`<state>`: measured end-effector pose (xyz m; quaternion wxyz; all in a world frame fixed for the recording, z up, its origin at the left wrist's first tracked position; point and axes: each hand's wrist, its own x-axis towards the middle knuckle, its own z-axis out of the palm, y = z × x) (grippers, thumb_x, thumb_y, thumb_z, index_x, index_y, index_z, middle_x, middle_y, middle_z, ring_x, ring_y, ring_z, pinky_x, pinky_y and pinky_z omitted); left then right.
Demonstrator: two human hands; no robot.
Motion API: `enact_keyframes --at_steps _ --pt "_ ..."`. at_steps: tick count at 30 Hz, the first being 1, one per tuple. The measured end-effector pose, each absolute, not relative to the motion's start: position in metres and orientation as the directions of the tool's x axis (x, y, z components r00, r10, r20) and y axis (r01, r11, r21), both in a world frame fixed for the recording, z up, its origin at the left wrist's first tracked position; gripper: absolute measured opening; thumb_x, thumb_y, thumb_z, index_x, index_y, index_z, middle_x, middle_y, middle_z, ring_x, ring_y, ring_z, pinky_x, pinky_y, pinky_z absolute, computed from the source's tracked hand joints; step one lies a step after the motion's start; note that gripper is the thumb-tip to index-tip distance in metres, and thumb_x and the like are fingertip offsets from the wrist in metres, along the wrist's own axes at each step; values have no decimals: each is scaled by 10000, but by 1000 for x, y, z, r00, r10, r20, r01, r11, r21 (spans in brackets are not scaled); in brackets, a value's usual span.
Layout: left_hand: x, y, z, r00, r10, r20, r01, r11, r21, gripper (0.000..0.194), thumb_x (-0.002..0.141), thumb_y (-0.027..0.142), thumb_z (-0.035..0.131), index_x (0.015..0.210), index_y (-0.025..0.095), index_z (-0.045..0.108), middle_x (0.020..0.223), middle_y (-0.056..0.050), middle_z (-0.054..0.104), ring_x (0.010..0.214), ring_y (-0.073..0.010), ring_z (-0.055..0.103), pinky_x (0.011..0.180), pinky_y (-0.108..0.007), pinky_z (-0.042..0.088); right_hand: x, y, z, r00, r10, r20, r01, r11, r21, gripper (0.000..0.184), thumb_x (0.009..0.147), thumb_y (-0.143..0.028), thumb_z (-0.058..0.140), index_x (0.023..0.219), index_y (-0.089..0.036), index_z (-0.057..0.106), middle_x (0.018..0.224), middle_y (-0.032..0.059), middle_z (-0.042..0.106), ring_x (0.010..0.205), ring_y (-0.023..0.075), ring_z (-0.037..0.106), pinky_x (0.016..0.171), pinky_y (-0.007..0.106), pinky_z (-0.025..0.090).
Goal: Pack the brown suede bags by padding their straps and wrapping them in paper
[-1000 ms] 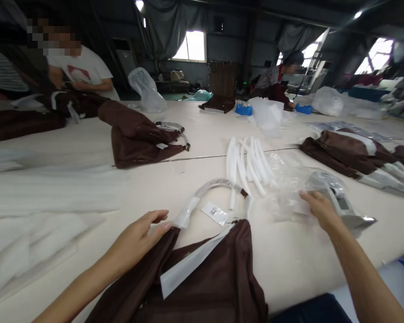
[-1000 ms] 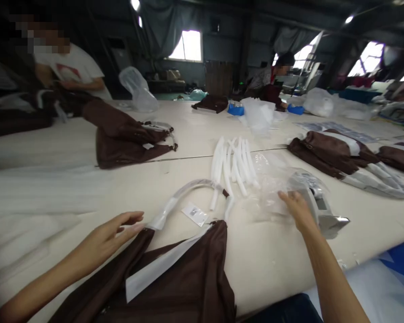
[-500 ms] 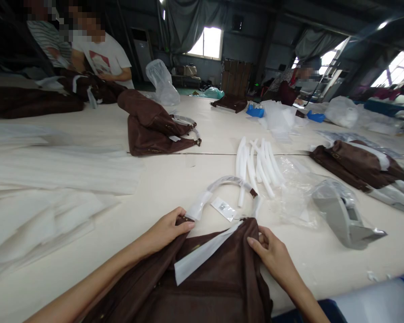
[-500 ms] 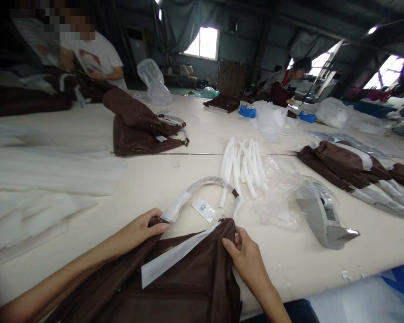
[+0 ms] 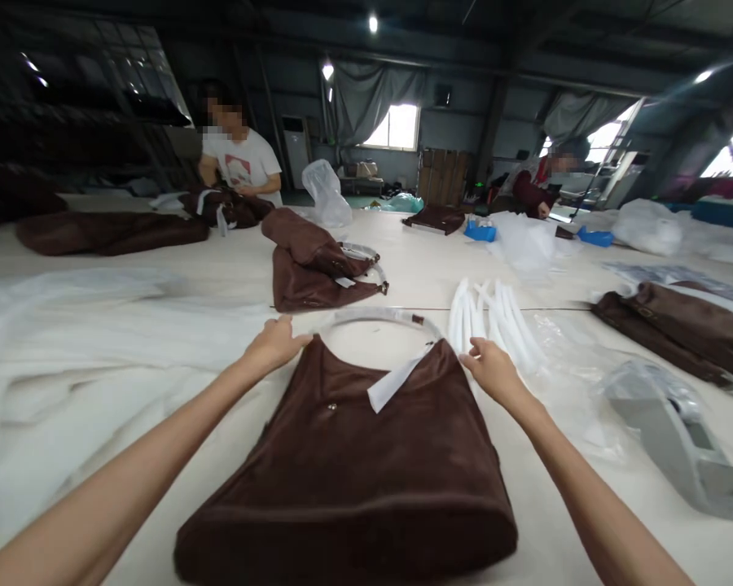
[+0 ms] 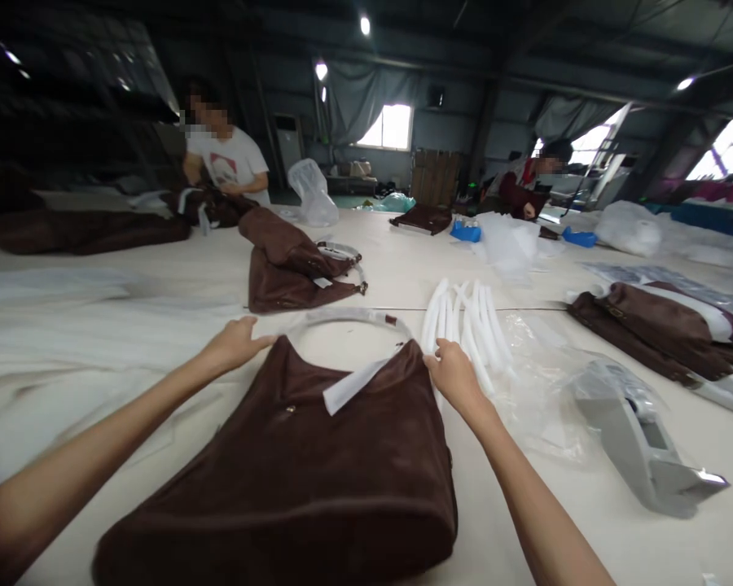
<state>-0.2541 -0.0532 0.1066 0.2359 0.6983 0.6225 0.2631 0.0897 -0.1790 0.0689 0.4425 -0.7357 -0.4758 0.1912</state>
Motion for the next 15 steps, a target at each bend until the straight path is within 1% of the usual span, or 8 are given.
enact_keyframes --at_steps 1,2,5,8,12,13,14,15 --pt "-252 -52 106 110 989 97 761 -147 632 544 642 571 594 972 138 614 1103 -209 667 1138 -415 593 964 -499 474 90 -183 68 465 869 168 542 -130 -830 283 694 -303 682 939 -168 725 841 68 710 756 217 639 777 348 486" --pt "-248 -53 105 155 981 114 774 -192 604 542 676 557 557 1027 147 614 1159 -198 656 1163 -393 583 996 -486 452 90 -192 66 449 872 194 553 -101 -827 304 727 -343 677 982 -185 727 917 74 721 807 223 652 801 351 493" --pt "-225 -64 101 350 933 88 775 -341 531 524 759 565 463 1080 189 637 1200 -147 669 1133 -326 610 1019 -427 439 91 -239 53 409 883 229 551 -40 -833 321 812 -473 642 1014 -246 743 1018 65 734 922 241 676 822 342 525" --pt "-194 -72 90 504 864 1 755 -441 485 563 764 601 474 1103 191 661 1237 -148 667 1156 -327 607 1039 -418 433 94 -296 30 483 860 166 470 -94 -877 312 792 -535 678 937 -272 764 945 53 743 888 249 691 801 321 548" --pt "-168 -67 66 597 794 -115 757 -510 409 686 762 592 466 1249 127 595 1365 -212 577 1269 -389 533 1086 -509 399 99 -366 1 589 807 36 321 -192 -927 316 788 -548 688 923 -273 769 850 46 729 766 233 696 719 296 560" --pt "-166 -65 60 613 782 -113 751 -533 390 674 769 575 456 1256 127 587 1373 -212 569 1279 -399 523 1092 -528 391 98 -381 -3 603 798 12 298 -211 -931 304 802 -534 680 920 -268 769 833 45 724 747 228 690 703 295 559" --pt "-163 -61 54 628 774 -78 733 -555 394 616 778 549 448 1216 145 607 1329 -201 604 1244 -403 550 1078 -539 405 95 -396 -4 619 786 -8 280 -230 -932 289 819 -514 669 910 -259 767 808 45 718 725 223 682 686 297 556" --pt "-159 -58 49 633 774 -11 702 -568 429 525 778 542 467 1135 197 638 1244 -159 661 1197 -407 579 1062 -555 419 92 -408 -4 639 769 -27 264 -252 -931 275 836 -490 654 897 -246 764 779 44 712 707 218 672 671 299 550"
